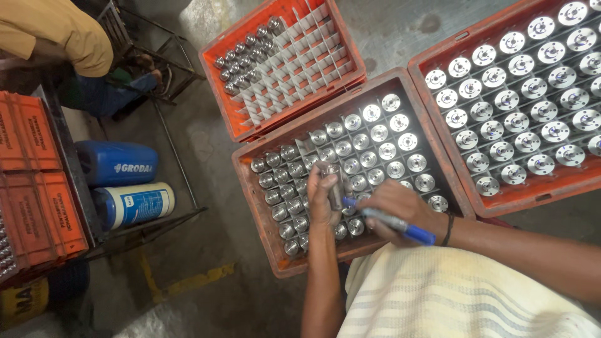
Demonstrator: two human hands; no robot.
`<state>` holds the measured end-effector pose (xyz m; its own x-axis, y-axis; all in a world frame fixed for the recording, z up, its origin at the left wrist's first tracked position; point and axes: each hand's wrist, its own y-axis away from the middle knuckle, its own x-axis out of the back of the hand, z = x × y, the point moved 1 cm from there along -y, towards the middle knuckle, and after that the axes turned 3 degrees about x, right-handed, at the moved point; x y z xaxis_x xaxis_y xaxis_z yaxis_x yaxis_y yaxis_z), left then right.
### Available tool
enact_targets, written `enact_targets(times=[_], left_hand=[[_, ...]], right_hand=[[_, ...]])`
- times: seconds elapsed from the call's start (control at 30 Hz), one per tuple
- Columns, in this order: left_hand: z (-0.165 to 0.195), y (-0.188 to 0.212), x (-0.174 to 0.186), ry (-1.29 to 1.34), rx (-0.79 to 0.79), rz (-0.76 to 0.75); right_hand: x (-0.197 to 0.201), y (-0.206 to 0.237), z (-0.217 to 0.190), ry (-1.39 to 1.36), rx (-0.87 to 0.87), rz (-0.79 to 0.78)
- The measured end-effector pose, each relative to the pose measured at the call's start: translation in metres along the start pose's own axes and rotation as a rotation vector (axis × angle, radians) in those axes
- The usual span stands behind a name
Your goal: The person picks cylindrical machined metal parts one at a time from a divided plastic tray, marks each part with a blue marker, and places it back into the tray. The person repeats this handling across several trays of parts on the work table.
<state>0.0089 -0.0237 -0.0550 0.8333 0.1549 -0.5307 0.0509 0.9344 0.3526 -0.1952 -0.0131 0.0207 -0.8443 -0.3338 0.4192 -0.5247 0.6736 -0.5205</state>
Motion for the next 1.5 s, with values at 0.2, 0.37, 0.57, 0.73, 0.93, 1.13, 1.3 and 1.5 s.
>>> enact_targets(times=[0.2,0.37,0.57,0.73,0.93,1.13,1.3,1.5], left_hand=[[0.042,-0.007,-0.009,-0.455,0.014,0.174],[0.094,-0.014,-0.009,-1.472,-0.6,0.241],[0.093,-0.033,0.017,-1.675,-0.264,0.652],[0.119,-0.034,0.043,-1.528,-0.401,0.561],[0.074,-0.006,0.036,0.27,-0.148,0.153],[0.0,0.003,0.005,-0.042,0.0,0.182],[-0.001,0.007,-0.003,-0.053,0.018,0.232],[-0.001,0.005,-0.002,-0.046,0.004,0.157]], right_hand=[[-0.001,-0.002,-0.001,-0.025,-0.005,0.02],[0.003,-0.002,0.001,0.003,-0.066,0.102],[0.0,0.0,0.006,0.01,-0.123,0.067],[0.006,0.0,0.005,0.028,-0.071,0.079],[0.003,-0.01,0.0,0.062,0.114,-0.045],[-0.008,-0.013,0.009,0.111,0.161,-0.056],[-0.006,0.0,0.009,0.054,0.096,0.014],[-0.01,-0.001,0.01,0.033,0.033,-0.005]])
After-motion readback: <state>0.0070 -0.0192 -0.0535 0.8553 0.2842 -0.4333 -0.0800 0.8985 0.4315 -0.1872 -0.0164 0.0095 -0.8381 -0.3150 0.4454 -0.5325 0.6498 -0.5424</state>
